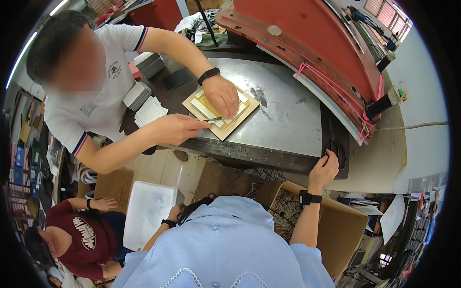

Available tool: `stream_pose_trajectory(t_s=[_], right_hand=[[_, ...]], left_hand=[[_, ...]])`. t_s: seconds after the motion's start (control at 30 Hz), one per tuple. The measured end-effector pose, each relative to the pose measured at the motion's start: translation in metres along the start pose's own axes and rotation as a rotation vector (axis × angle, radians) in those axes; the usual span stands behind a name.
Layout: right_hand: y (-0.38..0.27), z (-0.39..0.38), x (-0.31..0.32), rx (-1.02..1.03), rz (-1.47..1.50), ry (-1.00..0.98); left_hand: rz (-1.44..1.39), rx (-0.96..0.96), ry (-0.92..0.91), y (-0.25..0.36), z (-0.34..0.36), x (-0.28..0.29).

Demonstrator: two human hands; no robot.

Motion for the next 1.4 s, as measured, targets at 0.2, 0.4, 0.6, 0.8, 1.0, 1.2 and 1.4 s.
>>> stream_pose_trajectory(t_s=[0.2, 0.4, 0.6, 0.8, 1.0, 1.2, 1.4], right_hand=[[-0.002, 0.0, 0.0, 0.008, -0.01, 0.0], [-0.007, -0.005, 0.002, 0.025, -0.014, -0.019], [-0.003, -0.004, -0.002, -0.01, -0.002, -0.05], [-0.009, 0.004, 0.018, 0.027, 0.032, -0.078], [-0.069, -0.013, 0.113, -0.49, 0.66, -0.208], [-0.118, -0.098, 0.149, -0.785, 0.818, -0.664], [-0.067, -0.309, 0.177, -1.203, 0.711, -0.669]], left_hand=[[-0.01, 0.175, 0.045, 0.004, -0.027, 0.003], [0.006, 0.247, 0.135, -0.001, -0.064, 0.016], [0.004, 0.206, 0.073, -0.005, -0.042, 0.034], [0.029, 0.026, -0.022, -0.025, 0.01, 0.049], [-0.004, -0.049, -0.139, -0.039, 0.052, 0.079], [0.028, 0.056, -0.358, -0.078, 0.079, 0.094], [-0.056, 0.177, -0.554, -0.12, 0.124, 0.08]])
Point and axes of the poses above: each hand's wrist, its own z-axis towards the middle knuckle, its own x-axis out of the back of the hand, y = z × x, the point moved 8 cm from there along z, towards the middle knuckle
